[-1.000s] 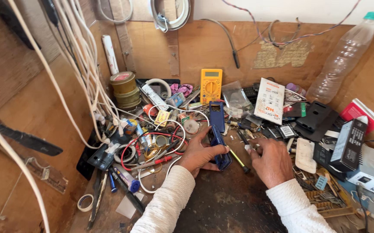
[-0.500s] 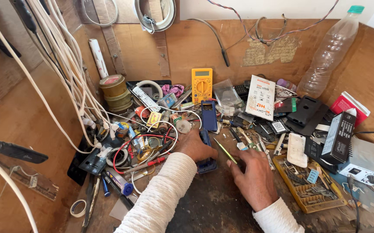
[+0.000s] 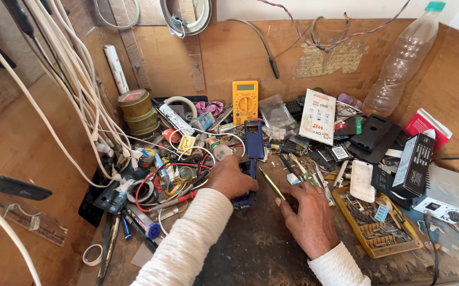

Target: The person uses a small flat tool to pry open the back cover of a blue mobile phone on a cluttered workbench. They remove the cover, expose the battery and internal components, then reattach the cover and press it into place. The person briefly touches a nearby power supply unit but does not connect it.

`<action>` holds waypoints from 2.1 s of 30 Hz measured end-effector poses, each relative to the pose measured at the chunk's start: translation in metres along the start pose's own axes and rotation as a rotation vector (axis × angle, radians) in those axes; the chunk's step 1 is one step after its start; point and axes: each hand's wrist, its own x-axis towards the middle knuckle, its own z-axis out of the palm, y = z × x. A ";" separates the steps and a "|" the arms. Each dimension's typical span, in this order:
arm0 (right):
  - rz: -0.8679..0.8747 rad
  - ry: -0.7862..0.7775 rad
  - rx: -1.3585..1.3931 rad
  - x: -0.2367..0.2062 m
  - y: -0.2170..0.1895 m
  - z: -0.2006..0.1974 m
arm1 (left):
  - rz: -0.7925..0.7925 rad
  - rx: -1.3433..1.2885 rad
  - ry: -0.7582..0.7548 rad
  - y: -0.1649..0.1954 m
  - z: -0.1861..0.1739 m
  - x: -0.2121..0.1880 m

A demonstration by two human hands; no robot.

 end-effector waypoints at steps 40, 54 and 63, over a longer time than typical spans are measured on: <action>0.300 -0.202 0.585 0.007 -0.033 0.028 | -0.031 -0.415 -0.026 -0.016 -0.003 -0.004; 0.347 -0.233 0.610 0.021 -0.027 0.041 | 0.066 -0.351 -0.043 -0.015 0.001 -0.007; 0.364 -0.243 0.618 0.020 -0.026 0.042 | 0.003 -0.332 -0.069 -0.016 -0.004 -0.005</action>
